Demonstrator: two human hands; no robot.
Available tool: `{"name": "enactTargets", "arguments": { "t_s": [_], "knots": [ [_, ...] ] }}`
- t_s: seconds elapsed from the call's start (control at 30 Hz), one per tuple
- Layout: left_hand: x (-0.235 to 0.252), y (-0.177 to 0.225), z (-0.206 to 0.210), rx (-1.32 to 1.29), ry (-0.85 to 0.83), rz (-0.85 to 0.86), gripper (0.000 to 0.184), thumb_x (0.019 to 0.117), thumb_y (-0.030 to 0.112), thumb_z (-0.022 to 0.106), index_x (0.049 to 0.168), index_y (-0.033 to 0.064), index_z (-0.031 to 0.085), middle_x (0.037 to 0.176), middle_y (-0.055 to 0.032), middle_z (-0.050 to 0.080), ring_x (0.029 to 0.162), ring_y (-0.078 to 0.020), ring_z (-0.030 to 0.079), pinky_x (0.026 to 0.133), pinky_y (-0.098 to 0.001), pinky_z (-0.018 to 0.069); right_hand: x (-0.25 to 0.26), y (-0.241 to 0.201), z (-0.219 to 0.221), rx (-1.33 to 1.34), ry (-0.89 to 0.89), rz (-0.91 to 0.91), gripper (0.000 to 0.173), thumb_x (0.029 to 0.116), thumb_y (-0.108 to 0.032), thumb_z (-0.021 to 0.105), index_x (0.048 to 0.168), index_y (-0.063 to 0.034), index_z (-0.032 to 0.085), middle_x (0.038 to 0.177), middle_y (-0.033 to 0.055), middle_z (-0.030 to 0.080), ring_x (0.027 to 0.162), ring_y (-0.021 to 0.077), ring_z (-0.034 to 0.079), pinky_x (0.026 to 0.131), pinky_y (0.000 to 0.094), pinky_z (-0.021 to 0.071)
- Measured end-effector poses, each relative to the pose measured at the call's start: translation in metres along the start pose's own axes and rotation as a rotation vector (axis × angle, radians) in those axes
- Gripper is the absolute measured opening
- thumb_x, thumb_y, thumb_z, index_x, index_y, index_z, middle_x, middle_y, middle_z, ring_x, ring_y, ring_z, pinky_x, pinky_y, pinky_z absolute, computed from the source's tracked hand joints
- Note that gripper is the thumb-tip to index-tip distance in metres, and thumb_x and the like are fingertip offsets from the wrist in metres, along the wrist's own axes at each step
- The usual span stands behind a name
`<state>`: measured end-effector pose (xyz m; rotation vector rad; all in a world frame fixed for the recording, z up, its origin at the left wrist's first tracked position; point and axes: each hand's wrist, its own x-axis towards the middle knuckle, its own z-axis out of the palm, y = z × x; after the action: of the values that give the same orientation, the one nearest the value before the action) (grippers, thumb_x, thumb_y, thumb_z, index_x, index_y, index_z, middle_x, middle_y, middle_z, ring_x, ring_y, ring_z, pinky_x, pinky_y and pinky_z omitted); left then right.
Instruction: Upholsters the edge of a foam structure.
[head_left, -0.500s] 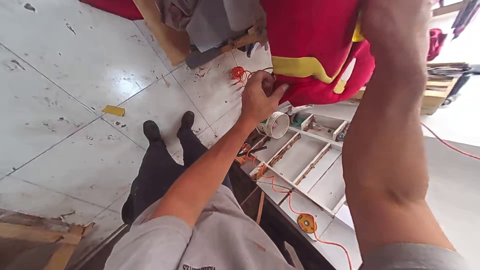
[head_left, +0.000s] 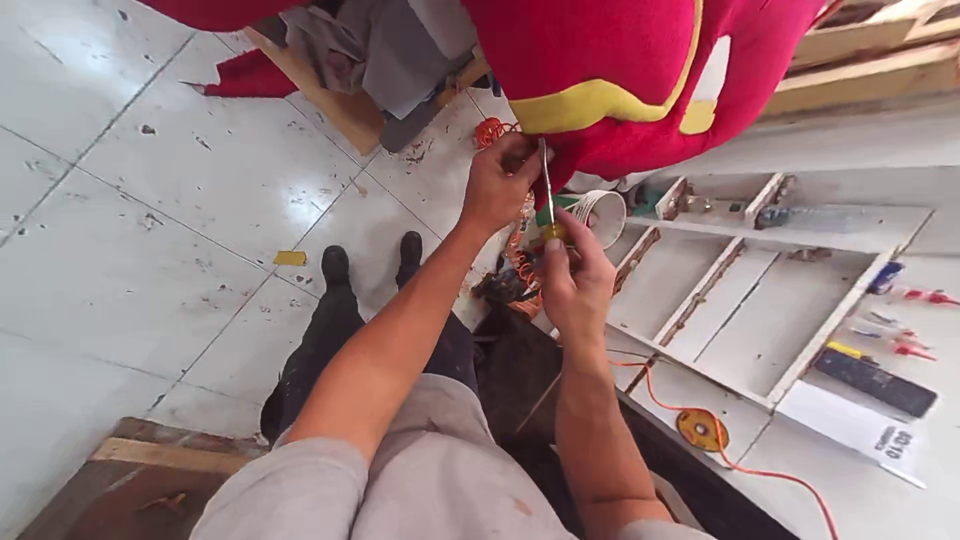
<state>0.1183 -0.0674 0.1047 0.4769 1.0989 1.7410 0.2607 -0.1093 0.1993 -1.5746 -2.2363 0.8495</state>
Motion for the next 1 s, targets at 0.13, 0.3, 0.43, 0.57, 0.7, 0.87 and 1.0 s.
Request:
{"name": "enactTargets", "arguments": {
  "t_s": [0.13,0.3,0.43,0.57,0.7,0.87,1.0],
  "knots": [
    [-0.002,0.003,-0.002,-0.034,-0.076,-0.062,0.013,0.1003,0.005,0.060,0.109,-0.0042,0.064,0.086,-0.0053,0.070,0.072,-0.0105,0.069,0.066,-0.0289,0.0617,0.002,0.000,0.011,-0.026,0.062,0.012,0.037,0.1052,-0.021,0.050,0.140,-0.0142,0.063,0.105,0.0046,0.069,0.070,0.0097,0.064,0.059,0.0296,0.0564],
    [0.000,-0.001,-0.012,-0.061,-0.143,-0.121,0.015,0.1010,0.005,0.060,0.112,-0.0040,0.065,0.090,-0.0070,0.071,0.076,-0.0125,0.070,0.068,-0.0295,0.0619,0.025,0.019,0.010,0.016,0.049,-0.138,0.035,0.1031,-0.016,0.055,0.135,-0.0065,0.066,0.107,0.0111,0.067,0.071,0.0108,0.064,0.060,0.0275,0.0568],
    [-0.002,-0.005,-0.012,-0.004,-0.173,-0.087,0.016,0.0998,0.007,0.061,0.111,-0.0036,0.065,0.092,-0.0064,0.071,0.076,-0.0118,0.069,0.071,-0.0290,0.0614,0.049,0.014,-0.015,-0.168,0.033,-0.311,0.030,0.1006,-0.013,0.059,0.126,-0.0050,0.071,0.108,0.0129,0.068,0.086,0.0156,0.066,0.072,0.0301,0.0556],
    [-0.007,-0.010,0.000,0.049,-0.165,-0.061,0.012,0.1010,0.007,0.058,0.107,-0.0023,0.064,0.088,-0.0045,0.070,0.076,-0.0110,0.070,0.070,-0.0294,0.0613,0.050,0.008,-0.026,-0.215,-0.001,-0.303,0.030,0.1003,-0.011,0.059,0.126,-0.0067,0.073,0.116,0.0155,0.070,0.099,0.0220,0.068,0.083,0.0369,0.0564],
    [-0.014,-0.008,-0.001,0.046,-0.121,-0.063,0.017,0.1028,0.007,0.055,0.113,-0.0031,0.063,0.093,-0.0053,0.071,0.081,-0.0122,0.071,0.071,-0.0301,0.0620,0.033,0.013,-0.013,-0.167,0.066,-0.268,0.031,0.1015,-0.011,0.059,0.130,-0.0083,0.071,0.116,0.0129,0.071,0.096,0.0187,0.070,0.079,0.0344,0.0581],
    [-0.018,-0.009,-0.002,-0.084,-0.165,-0.162,0.025,0.1080,0.010,0.044,0.123,-0.0025,0.059,0.103,-0.0076,0.071,0.092,-0.0156,0.070,0.077,-0.0337,0.0611,0.051,0.018,0.001,-0.122,0.086,-0.319,0.029,0.0992,-0.008,0.060,0.126,-0.0065,0.073,0.111,0.0151,0.070,0.095,0.0216,0.069,0.078,0.0357,0.0566],
    [-0.024,-0.013,0.004,0.081,-0.201,-0.116,0.026,0.1075,0.010,0.045,0.124,-0.0034,0.060,0.104,-0.0064,0.071,0.093,-0.0126,0.070,0.079,-0.0317,0.0608,0.044,0.035,-0.002,-0.069,0.090,-0.341,0.029,0.1005,-0.011,0.059,0.126,-0.0089,0.074,0.113,0.0138,0.073,0.099,0.0202,0.071,0.081,0.0345,0.0579]
  ]
}}
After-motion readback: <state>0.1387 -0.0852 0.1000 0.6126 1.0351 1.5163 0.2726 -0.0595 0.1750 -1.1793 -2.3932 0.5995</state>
